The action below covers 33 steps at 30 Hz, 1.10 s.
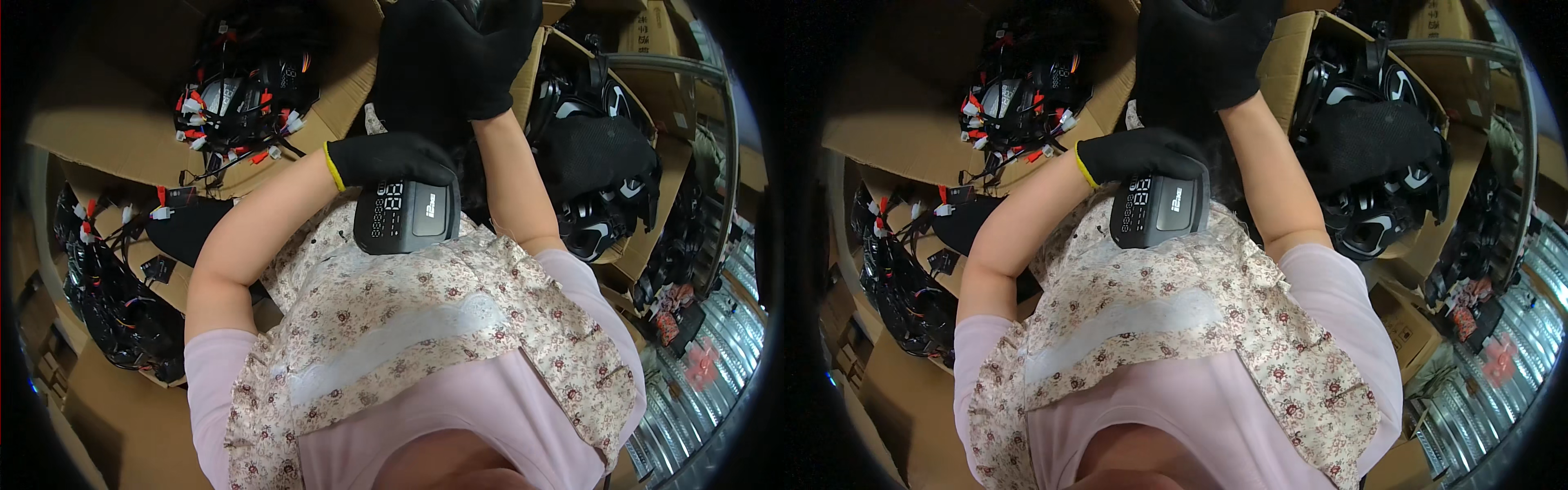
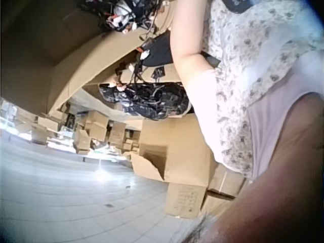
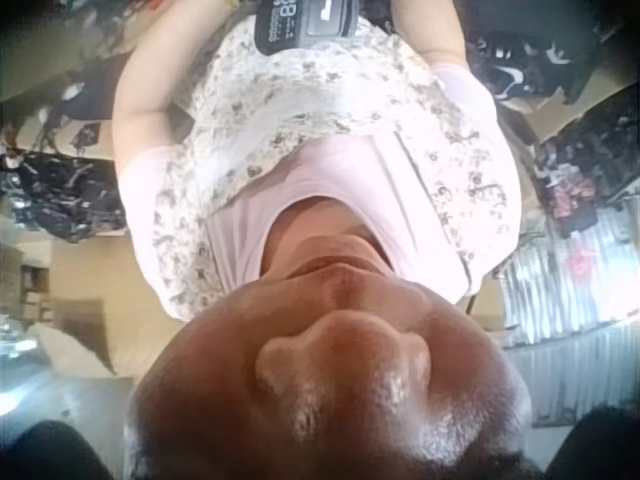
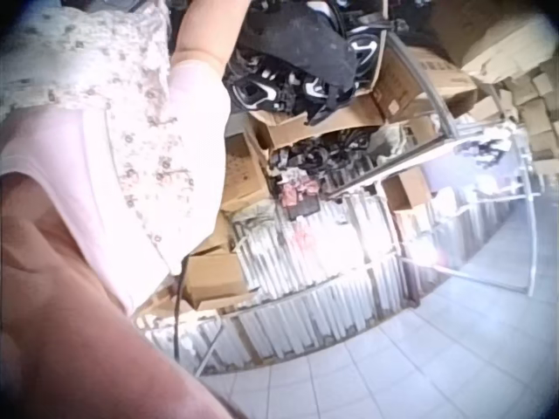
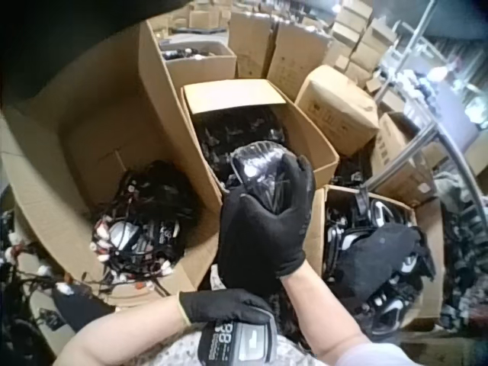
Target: The person attaches protective plastic wrap onto digital display units and packs them into cardboard boxes by hand.
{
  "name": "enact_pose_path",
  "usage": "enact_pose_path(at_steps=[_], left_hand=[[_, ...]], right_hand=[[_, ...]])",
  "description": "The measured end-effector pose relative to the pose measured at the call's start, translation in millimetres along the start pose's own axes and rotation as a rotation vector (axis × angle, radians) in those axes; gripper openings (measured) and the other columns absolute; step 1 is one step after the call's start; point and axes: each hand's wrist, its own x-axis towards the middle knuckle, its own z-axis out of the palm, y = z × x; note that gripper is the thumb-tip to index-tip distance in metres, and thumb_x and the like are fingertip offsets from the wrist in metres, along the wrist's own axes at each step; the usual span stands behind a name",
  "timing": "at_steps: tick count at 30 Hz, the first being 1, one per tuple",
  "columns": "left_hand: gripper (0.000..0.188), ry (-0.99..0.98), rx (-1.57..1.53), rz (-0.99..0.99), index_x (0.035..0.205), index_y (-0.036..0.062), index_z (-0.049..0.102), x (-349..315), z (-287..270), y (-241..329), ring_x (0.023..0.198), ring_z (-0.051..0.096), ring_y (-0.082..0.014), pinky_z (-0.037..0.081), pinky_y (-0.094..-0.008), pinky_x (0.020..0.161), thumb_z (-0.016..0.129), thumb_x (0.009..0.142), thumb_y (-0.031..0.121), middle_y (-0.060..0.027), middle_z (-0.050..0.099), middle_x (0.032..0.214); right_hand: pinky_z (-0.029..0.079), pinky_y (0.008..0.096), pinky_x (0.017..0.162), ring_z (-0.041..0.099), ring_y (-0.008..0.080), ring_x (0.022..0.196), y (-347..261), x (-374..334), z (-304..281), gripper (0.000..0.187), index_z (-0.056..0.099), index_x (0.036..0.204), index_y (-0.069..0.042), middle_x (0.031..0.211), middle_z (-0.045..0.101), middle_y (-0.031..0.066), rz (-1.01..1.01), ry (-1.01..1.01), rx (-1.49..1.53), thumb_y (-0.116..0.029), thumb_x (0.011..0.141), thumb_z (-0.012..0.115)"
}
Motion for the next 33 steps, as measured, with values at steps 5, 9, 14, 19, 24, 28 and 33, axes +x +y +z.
enact_pose_path(at_steps=[5, 9, 14, 19, 24, 28, 33], left_hand=[[0.039, 0.122, -0.027, 0.161, 0.122, -0.0029, 0.064, -24, -2, -10, 0.104, 0.062, -0.0133, 0.049, -0.0297, 0.095, 0.067, 0.093, 0.022, -0.0095, 0.069, 0.115], [0.033, 0.202, 0.068, 0.258, 0.119, -0.0025, 0.066, -48, -19, -26, 0.097, 0.065, -0.0132, 0.052, -0.0309, 0.088, 0.064, 0.094, 0.019, -0.0078, 0.071, 0.108], [0.03, 0.347, -0.082, 0.227, 0.12, -0.002, 0.065, -47, -46, -56, 0.1, 0.064, -0.0143, 0.05, -0.029, 0.089, 0.06, 0.097, 0.018, -0.0071, 0.069, 0.111], [0.03, 0.253, -0.075, 0.265, 0.12, -0.002, 0.064, -54, -52, -76, 0.102, 0.064, -0.0148, 0.049, -0.0285, 0.09, 0.058, 0.098, 0.017, -0.0067, 0.069, 0.113], [0.031, 0.461, -0.505, 0.309, 0.119, -0.0019, 0.064, -105, -55, -61, 0.099, 0.066, -0.0159, 0.053, -0.0312, 0.09, 0.056, 0.1, 0.022, -0.0082, 0.07, 0.109], [0.039, 0.695, -0.913, 0.743, 0.129, -0.0042, 0.058, -120, -39, -38, 0.112, 0.064, -0.0232, 0.051, -0.0363, 0.099, 0.053, 0.1, 0.02, -0.0143, 0.065, 0.125], [0.043, 0.933, -0.654, 1.143, 0.14, -0.0047, 0.048, -123, -31, 1, 0.127, 0.054, -0.0229, 0.041, -0.036, 0.111, 0.043, 0.105, 0.019, -0.0129, 0.056, 0.139]], right_hand=[[0.034, 0.0405, 0.112, 0.043, 0.0336, 0.133, -48, 10, 15, 0.087, 0.044, 0.142, -0.005, 0.144, 0.041, 0.02, 0.016, 0.017, 0.085, -0.015, 0.067, 0.085], [0.034, 0.0424, 0.112, 0.041, 0.0366, 0.135, -85, 11, 39, 0.099, 0.035, 0.147, -0.002, 0.144, 0.04, 0.0241, 0.131, -0.092, 0.282, -0.03, 0.069, 0.089], [0.034, 0.0446, 0.112, 0.041, 0.0391, 0.134, -69, -22, 79, 0.107, 0.028, 0.15, 0.0, 0.145, 0.04, 0.0251, -0.002, -0.057, 0.196, -0.028, 0.067, 0.09], [0.042, 0.0368, 0.104, 0.052, 0.0301, 0.124, -68, -6, 64, 0.088, 0.029, 0.148, 0.002, 0.134, 0.052, 0.0209, 0.552, -0.278, 0.766, -0.031, 0.083, 0.078], [0.039, 0.0361, 0.107, 0.05, 0.0272, 0.129, -49, 29, 50, 0.044, 0.041, 0.143, 0.002, 0.136, 0.053, 0.0205, 0.238, -0.458, 0.524, -0.014, 0.103, 0.042], [0.041, 0.041, 0.106, 0.051, 0.0296, 0.127, -43, 20, 54, 0.051, 0.052, 0.136, -0.006, 0.132, 0.055, 0.0159, 0.154, -0.391, 0.356, -0.017, 0.087, 0.059], [0.043, 0.0447, 0.107, 0.045, 0.0304, 0.133, -62, -3, 55, 0.101, 0.037, 0.148, -0.006, 0.143, 0.041, 0.0176, 0.055, -0.648, 0.599, -0.02, 0.062, 0.089]])
